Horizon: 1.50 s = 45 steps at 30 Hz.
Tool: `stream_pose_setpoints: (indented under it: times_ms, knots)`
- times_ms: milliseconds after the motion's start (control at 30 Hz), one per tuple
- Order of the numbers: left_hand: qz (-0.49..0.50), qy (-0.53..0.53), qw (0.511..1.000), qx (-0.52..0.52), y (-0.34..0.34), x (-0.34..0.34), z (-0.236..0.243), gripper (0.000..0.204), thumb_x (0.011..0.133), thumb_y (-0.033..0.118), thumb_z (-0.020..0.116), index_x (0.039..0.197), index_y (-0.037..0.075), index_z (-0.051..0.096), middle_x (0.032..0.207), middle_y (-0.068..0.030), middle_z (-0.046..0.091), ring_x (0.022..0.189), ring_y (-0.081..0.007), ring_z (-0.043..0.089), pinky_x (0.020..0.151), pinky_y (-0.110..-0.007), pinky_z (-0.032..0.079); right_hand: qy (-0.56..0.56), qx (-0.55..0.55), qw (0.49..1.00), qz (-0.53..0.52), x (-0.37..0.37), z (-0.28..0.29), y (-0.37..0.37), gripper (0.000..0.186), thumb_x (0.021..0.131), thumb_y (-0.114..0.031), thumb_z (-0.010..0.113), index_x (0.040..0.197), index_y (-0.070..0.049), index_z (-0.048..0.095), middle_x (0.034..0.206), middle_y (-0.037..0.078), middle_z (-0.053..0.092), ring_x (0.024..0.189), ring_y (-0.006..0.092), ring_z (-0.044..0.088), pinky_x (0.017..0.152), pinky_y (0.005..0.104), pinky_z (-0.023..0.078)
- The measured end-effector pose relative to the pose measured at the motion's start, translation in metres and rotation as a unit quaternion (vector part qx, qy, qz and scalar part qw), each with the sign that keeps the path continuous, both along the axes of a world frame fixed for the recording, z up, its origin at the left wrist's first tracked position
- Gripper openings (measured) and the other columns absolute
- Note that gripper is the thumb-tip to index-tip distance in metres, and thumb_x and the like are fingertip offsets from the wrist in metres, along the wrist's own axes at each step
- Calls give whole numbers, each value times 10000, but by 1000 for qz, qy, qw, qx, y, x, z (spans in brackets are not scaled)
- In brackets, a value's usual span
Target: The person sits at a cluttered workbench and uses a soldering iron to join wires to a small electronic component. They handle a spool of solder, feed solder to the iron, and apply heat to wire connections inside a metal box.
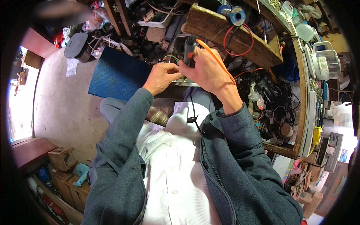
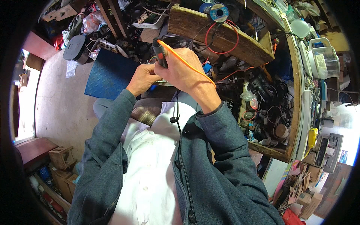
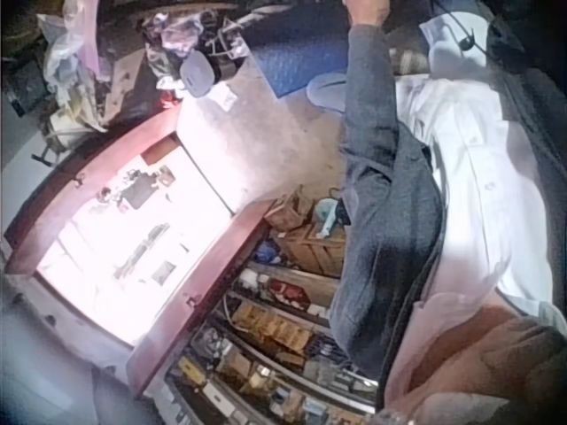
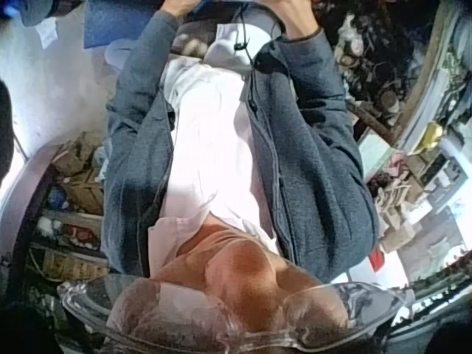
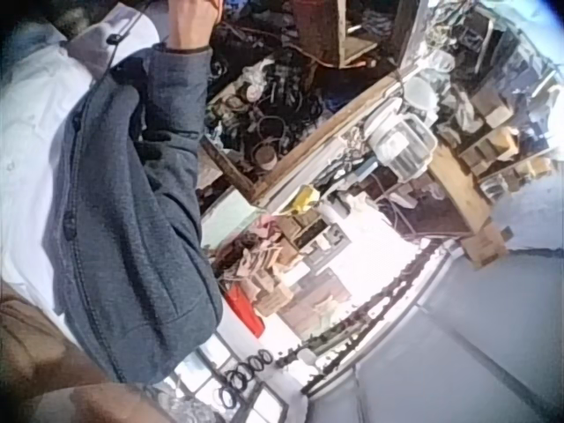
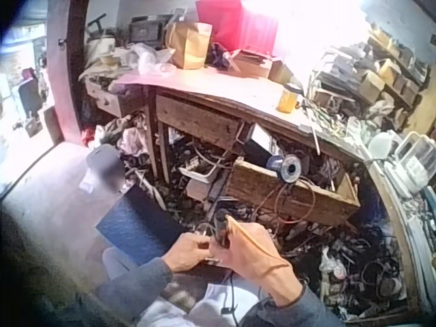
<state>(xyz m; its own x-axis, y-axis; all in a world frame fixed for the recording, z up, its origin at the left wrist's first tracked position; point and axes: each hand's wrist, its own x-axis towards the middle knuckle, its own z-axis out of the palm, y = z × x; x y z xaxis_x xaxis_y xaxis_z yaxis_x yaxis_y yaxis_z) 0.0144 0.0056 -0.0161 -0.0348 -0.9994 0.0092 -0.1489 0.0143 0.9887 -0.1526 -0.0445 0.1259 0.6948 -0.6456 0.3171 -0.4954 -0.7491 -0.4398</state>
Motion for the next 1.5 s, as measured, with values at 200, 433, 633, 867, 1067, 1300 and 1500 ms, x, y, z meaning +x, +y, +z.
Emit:
stream_pose_setpoints:
  times_ms: [200,433,633,867,1067,1300,1500]
  knots:
    - [4,-6,1000,-2,1,0,4,207,860,143,761,982,-25,757,751,-53,710,684,-80,614,659,-279,517,14,13,1000,1,1,3,1,225,806,-206,695,892,-6,640,642,179,618,587,371,643,562,431,511]
    - [7,-7,1000,-5,2,-1,6,211,863,149,760,970,-32,752,755,-56,714,690,-78,612,662,-279,515,21,12,1000,1,2,3,1,246,807,-215,700,932,-14,633,644,175,625,598,372,654,563,436,516]
    - [5,-22,1000,-4,2,0,7,221,865,162,767,966,-33,752,765,-59,721,696,-78,616,665,-283,516,17,-8,1000,2,2,0,1,249,803,-216,705,926,-15,626,645,178,628,599,371,655,563,435,517]
    - [12,22,1000,2,3,-2,5,222,876,181,768,953,-26,756,771,-60,729,692,-74,616,658,-283,514,15,2,1000,3,3,3,2,250,803,-215,706,933,-16,629,649,184,625,607,382,653,565,436,516]
    - [18,-14,1000,-4,2,-1,4,235,866,191,779,945,-28,753,742,-62,718,679,-77,611,654,-290,513,7,6,1000,7,4,2,2,244,809,-210,702,933,-13,628,658,183,627,607,385,649,558,438,512]
    - [15,2,1000,-2,2,-2,3,246,868,194,780,953,-34,748,738,-67,707,680,-77,601,653,-293,509,22,-2,1000,5,3,4,4,234,806,-199,702,922,-10,628,648,171,628,580,363,649,549,429,511]
    - [18,1,1000,-6,1,-2,-2,246,867,196,781,945,-35,743,727,-63,696,677,-74,588,655,-289,505,16,9,1000,5,4,5,4,230,805,-195,702,915,-10,623,647,180,627,584,371,650,547,432,509]
